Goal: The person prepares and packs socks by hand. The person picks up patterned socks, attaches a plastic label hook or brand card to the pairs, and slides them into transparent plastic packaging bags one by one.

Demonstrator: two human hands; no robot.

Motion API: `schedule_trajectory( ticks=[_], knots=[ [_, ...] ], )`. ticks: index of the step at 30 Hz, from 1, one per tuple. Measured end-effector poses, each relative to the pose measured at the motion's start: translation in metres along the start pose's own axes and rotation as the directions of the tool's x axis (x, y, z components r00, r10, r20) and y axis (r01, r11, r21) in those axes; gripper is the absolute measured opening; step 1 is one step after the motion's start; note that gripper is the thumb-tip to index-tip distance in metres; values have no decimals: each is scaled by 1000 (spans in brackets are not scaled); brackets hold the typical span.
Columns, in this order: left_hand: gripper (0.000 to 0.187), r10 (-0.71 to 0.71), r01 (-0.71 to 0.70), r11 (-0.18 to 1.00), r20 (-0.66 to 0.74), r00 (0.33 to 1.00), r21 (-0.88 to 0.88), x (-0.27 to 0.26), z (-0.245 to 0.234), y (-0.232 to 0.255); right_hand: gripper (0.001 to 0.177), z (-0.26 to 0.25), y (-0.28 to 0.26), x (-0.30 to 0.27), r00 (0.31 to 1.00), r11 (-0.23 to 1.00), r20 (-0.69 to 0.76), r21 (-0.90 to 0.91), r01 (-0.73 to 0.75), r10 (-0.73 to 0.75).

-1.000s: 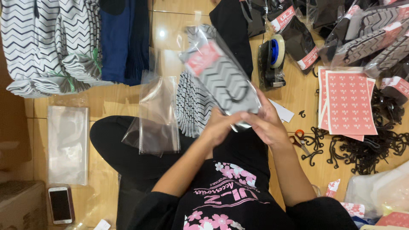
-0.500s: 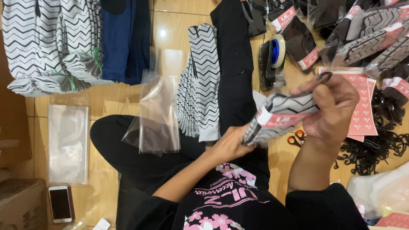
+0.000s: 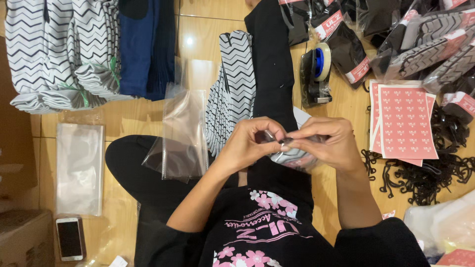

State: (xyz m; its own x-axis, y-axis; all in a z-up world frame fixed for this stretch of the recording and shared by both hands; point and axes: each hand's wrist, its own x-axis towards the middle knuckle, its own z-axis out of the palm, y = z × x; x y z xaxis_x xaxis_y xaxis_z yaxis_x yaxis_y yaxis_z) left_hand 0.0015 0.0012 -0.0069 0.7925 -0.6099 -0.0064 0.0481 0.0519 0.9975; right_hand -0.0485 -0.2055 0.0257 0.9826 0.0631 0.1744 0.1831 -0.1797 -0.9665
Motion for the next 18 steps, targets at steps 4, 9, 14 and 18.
schedule_trajectory(
  ticks=[4,9,14,18],
  knots=[
    [31,30,-31,998,7,1000,57,-2,-8,8,19,5,1,2,999,996,-12,-74,-47,47],
    [39,-169,63,935,-283,944,-349,-12,-19,1,44,-60,41,-5,948,981,-316,-176,-79,19],
    [37,-165,-186,758,-459,873,-625,-18,-33,-51,33,-73,83,-20,896,960,-421,-160,-229,144],
    [31,-216,-173,747,-480,850,-642,-21,-11,-69,63,-26,84,-15,932,747,-239,663,-49,273]
  ],
)
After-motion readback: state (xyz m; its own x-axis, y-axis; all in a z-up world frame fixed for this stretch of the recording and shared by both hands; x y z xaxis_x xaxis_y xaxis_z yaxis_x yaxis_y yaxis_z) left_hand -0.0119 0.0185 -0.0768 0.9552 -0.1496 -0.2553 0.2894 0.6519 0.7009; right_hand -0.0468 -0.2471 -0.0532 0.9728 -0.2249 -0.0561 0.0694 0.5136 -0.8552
